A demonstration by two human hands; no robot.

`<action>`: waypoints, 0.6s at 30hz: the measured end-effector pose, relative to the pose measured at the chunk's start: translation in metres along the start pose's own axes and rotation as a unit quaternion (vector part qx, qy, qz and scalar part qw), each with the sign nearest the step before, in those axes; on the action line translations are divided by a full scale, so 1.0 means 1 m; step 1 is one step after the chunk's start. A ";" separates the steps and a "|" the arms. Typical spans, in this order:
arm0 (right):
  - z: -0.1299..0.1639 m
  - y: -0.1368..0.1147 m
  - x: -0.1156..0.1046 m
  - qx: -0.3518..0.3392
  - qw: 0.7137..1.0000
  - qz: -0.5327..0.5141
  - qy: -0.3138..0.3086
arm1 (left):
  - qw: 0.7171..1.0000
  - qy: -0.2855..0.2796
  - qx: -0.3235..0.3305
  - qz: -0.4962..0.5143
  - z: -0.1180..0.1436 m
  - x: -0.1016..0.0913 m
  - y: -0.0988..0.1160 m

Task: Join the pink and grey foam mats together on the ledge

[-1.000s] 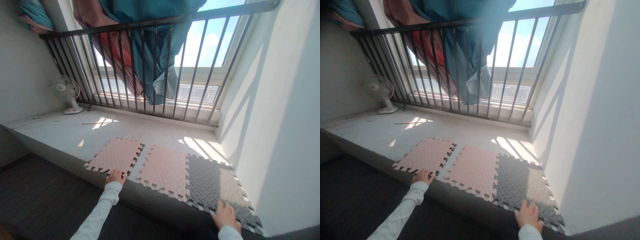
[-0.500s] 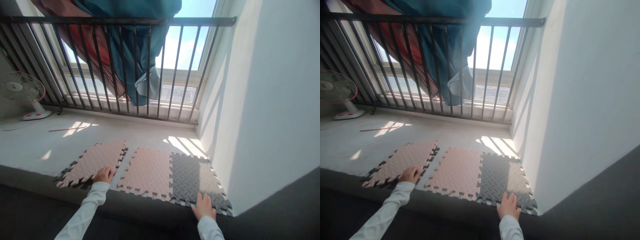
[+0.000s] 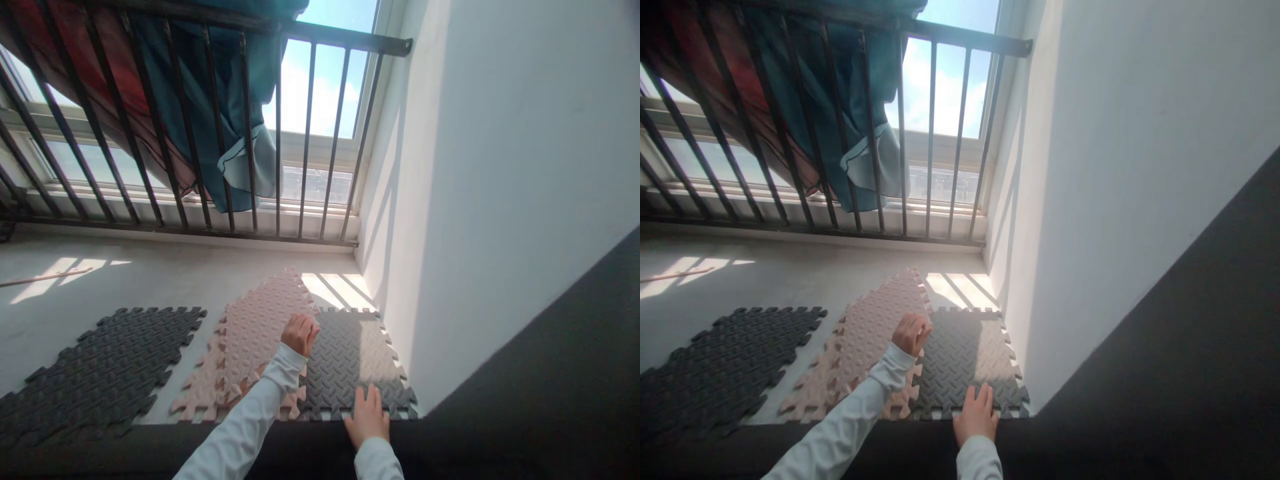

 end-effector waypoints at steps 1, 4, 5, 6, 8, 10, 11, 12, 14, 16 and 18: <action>0.000 0.000 0.000 0.002 1.000 -0.004 -0.001 | 1.000 -0.010 0.023 0.015 -0.001 0.016 0.018; -0.002 0.002 0.000 0.007 1.000 -0.014 0.000 | 0.993 -0.071 0.084 0.033 0.003 0.064 0.068; -0.003 0.002 0.000 0.008 1.000 -0.017 0.001 | 0.989 -0.106 0.100 0.035 0.007 0.077 0.082; -0.003 0.003 0.001 0.009 1.000 -0.021 0.003 | 0.982 -0.151 0.111 0.037 0.011 0.089 0.093; -0.004 0.006 0.001 0.008 0.999 -0.031 0.005 | 0.957 -0.261 0.115 0.045 0.022 0.104 0.106; -0.004 0.008 0.002 0.008 0.999 -0.043 0.008 | 0.930 -0.354 0.081 0.053 0.034 0.103 0.103; -0.004 0.009 0.002 0.007 0.999 -0.047 0.009 | 0.922 -0.383 0.044 0.047 0.041 0.097 0.094; -0.005 0.010 0.001 0.007 0.999 -0.050 0.011 | 0.915 -0.401 -0.001 0.032 0.047 0.088 0.081; -0.006 0.011 -0.001 0.007 0.998 -0.058 0.015 | 0.899 -0.425 -0.106 -0.031 0.060 0.067 0.047; -0.009 0.010 -0.004 0.007 0.997 -0.070 0.018 | 0.864 -0.452 -0.198 -0.103 0.076 0.047 0.010; -0.014 0.010 -0.008 0.005 0.996 -0.082 0.018 | 0.827 -0.472 -0.268 -0.145 0.090 0.033 -0.022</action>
Point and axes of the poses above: each hand's wrist, its own z-axis away from the middle knuckle, its own x-axis out of the palm, y = z × x, the point moved 4 cm from there along -z, towards the middle knuckle, and after that the axes turned 1 degree about -y, right-handed, at the moved point
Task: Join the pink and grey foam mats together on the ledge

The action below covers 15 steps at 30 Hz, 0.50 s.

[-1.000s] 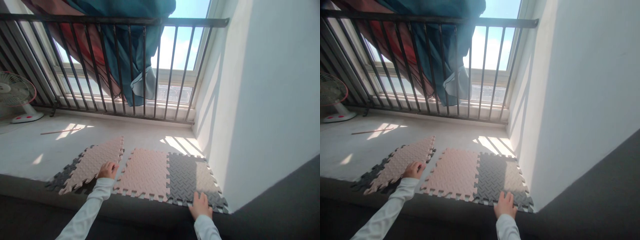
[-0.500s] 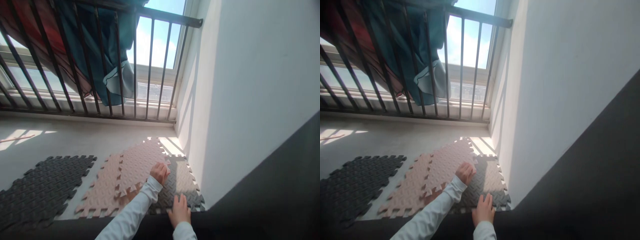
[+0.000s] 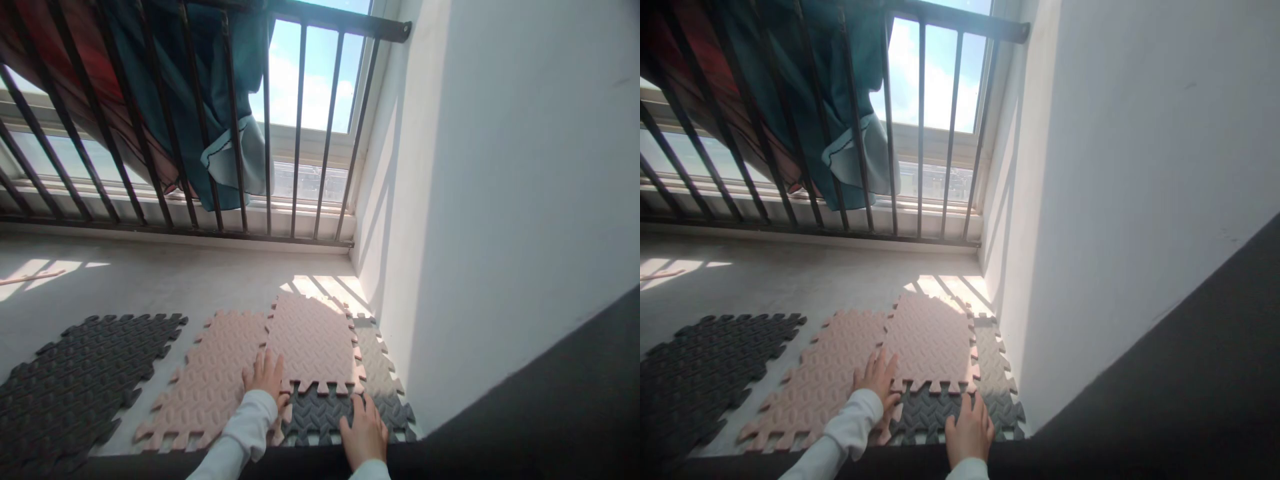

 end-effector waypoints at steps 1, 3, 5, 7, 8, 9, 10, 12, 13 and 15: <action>-0.003 0.000 -0.001 -0.002 1.000 -0.003 -0.001 | 1.000 -0.010 -0.026 0.003 -0.002 0.003 -0.014; -0.008 0.000 -0.002 -0.005 1.000 0.001 -0.001 | 0.999 -0.013 -0.046 0.016 -0.008 0.009 -0.033; -0.012 0.002 -0.001 -0.007 1.000 0.011 0.002 | 0.999 -0.004 -0.035 0.027 -0.014 0.014 -0.041; -0.015 0.004 0.001 -0.011 1.000 0.021 0.008 | 0.999 0.005 -0.016 0.037 -0.019 0.018 -0.042; -0.015 0.005 0.002 -0.012 1.000 0.025 0.010 | 0.999 0.009 -0.009 0.041 -0.021 0.019 -0.041; -0.015 0.007 0.003 -0.013 0.999 0.029 0.011 | 0.999 0.015 -0.002 0.045 -0.024 0.019 -0.040; -0.015 0.008 0.005 -0.014 0.999 0.030 0.011 | 0.999 0.021 0.003 0.049 -0.028 0.019 -0.037; -0.013 0.009 0.008 -0.013 1.000 0.027 0.004 | 0.998 0.035 0.008 0.054 -0.036 0.017 -0.030; -0.011 0.010 0.009 -0.015 1.000 0.022 -0.002 | 0.998 0.043 0.006 0.055 -0.042 0.015 -0.025; -0.009 0.012 0.013 -0.021 1.000 0.013 -0.013 | 0.997 0.056 -0.002 0.055 -0.054 0.010 -0.015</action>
Point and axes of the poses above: each hand's wrist, its own z-axis away from the middle knuckle, its own x-axis out of the palm, y = z × x, the point moved 4 cm from there along -z, towards the middle knuckle, and after that the axes turned 1 degree about -y, right-handed, at the moved point
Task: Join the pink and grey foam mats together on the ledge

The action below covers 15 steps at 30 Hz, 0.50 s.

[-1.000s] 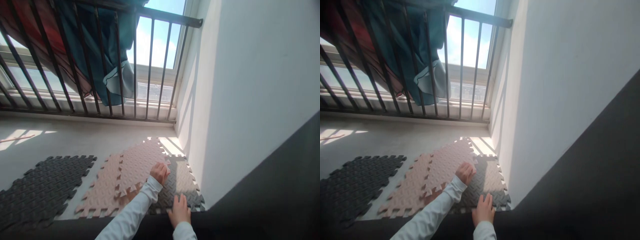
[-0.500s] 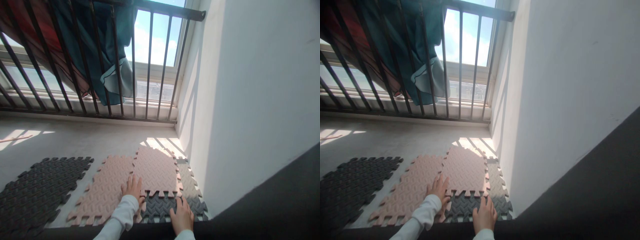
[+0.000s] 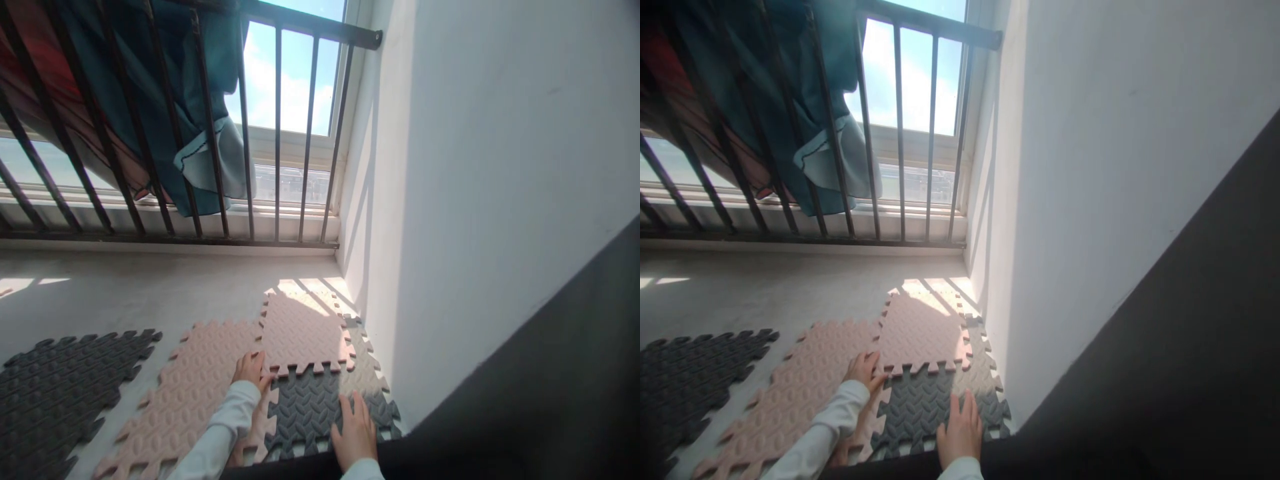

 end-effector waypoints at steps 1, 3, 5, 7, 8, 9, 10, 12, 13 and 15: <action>0.001 0.001 0.001 -0.003 1.000 -0.004 -0.004 | 1.000 0.005 -0.005 -0.001 -0.007 -0.002 0.006; 0.002 0.002 0.004 -0.008 1.000 -0.011 -0.007 | 1.000 0.009 -0.014 -0.004 -0.023 -0.005 0.016; 0.002 0.004 0.005 -0.011 1.000 -0.016 -0.010 | 1.000 0.008 -0.016 -0.003 -0.038 -0.009 0.026; 0.001 0.005 0.007 -0.013 1.000 -0.019 -0.013 | 1.000 0.010 -0.016 -0.001 -0.052 -0.013 0.035; 0.000 0.005 0.007 -0.011 1.000 -0.020 -0.014 | 1.000 0.012 -0.015 -0.001 -0.059 -0.015 0.039; -0.001 0.006 0.008 -0.009 1.000 -0.022 -0.015 | 1.000 0.013 -0.014 0.000 -0.065 -0.017 0.043; -0.002 0.006 0.009 -0.006 1.000 -0.025 -0.016 | 1.000 0.014 -0.014 0.001 -0.071 -0.018 0.047; -0.004 0.007 0.011 -0.002 0.999 -0.029 -0.017 | 1.000 0.016 -0.012 0.009 -0.081 -0.019 0.055; -0.004 0.008 0.012 -0.001 0.999 -0.030 -0.019 | 1.000 0.018 -0.012 0.014 -0.085 -0.019 0.059; -0.006 0.008 0.013 -0.002 0.999 -0.029 -0.020 | 0.999 0.023 -0.013 0.022 -0.093 -0.017 0.066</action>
Point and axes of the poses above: each hand's wrist, its own z-axis away from the middle knuckle, its own x-axis out of the palm, y = z × x, the point moved 4 cm from there along -z, towards the middle knuckle, and after that the axes turned 1 degree about -y, right-handed, at the moved point
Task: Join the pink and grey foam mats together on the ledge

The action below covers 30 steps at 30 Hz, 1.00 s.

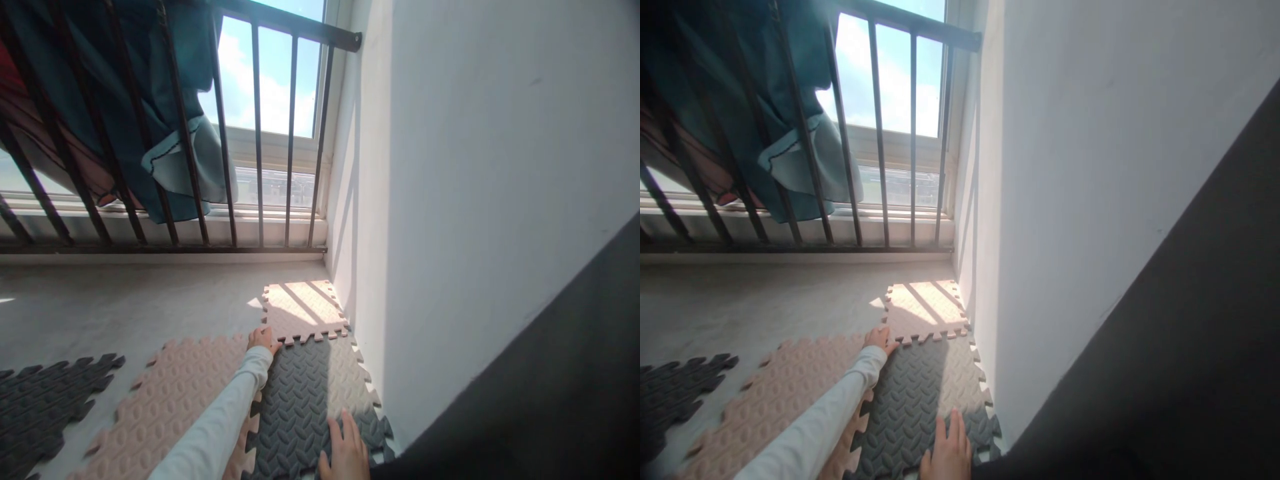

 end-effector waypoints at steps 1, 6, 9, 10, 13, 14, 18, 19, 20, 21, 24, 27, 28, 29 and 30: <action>-0.001 0.000 -0.001 -0.002 1.000 0.001 0.000 | 1.000 0.003 -0.002 0.001 -0.003 0.001 0.003; -0.021 0.001 -0.019 -0.026 1.000 0.001 -0.003 | 1.000 0.009 -0.011 -0.003 -0.018 0.006 0.011; -0.048 0.002 -0.037 -0.031 0.999 -0.010 -0.015 | 1.000 -0.011 -0.005 -0.007 -0.024 0.005 0.010; -0.059 0.002 -0.042 -0.028 0.999 -0.010 -0.019 | 1.000 -0.020 -0.002 -0.008 -0.025 0.004 0.009; -0.093 0.005 -0.054 -0.014 1.000 0.016 -0.010 | 0.999 -0.034 -0.004 -0.005 -0.026 -0.002 0.007; -0.104 0.005 -0.056 -0.017 1.000 0.019 -0.008 | 0.999 -0.033 -0.006 -0.004 -0.027 -0.004 0.007; -0.139 0.003 -0.059 -0.037 0.999 0.024 0.007 | 1.000 -0.024 -0.004 0.001 -0.030 -0.006 0.002; -0.145 0.002 -0.059 -0.041 0.999 0.027 0.011 | 1.000 -0.023 -0.001 0.002 -0.031 -0.005 0.000; -0.150 0.001 -0.060 -0.045 0.998 0.029 0.016 | 1.000 -0.022 0.002 0.002 -0.033 -0.004 -0.002; -0.154 0.000 -0.060 -0.049 0.998 0.032 0.022 | 1.000 -0.021 0.005 0.002 -0.034 -0.003 -0.004; -0.162 -0.005 -0.062 -0.057 0.997 0.041 0.037 | 1.000 -0.014 0.014 0.003 -0.035 0.002 -0.009; -0.166 -0.009 -0.064 -0.060 0.996 0.048 0.046 | 1.000 0.001 0.015 0.006 -0.033 0.004 -0.010; -0.167 -0.010 -0.064 -0.060 0.996 0.050 0.047 | 1.000 0.003 0.013 0.008 -0.031 0.005 -0.009; -0.169 -0.010 -0.064 -0.059 0.996 0.053 0.046 | 1.000 0.005 0.011 0.011 -0.030 0.005 -0.007; -0.171 -0.010 -0.064 -0.058 0.996 0.057 0.044 | 1.000 0.007 0.009 0.014 -0.029 0.005 -0.005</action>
Point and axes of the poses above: each hand's wrist, its own z-axis away from the middle knuckle, its own x-axis out of the palm, y = z × x, the point moved 4 cm from there along -z, towards the middle knuckle, and after that the axes turned 1 degree about -y, right-handed, at the moved point
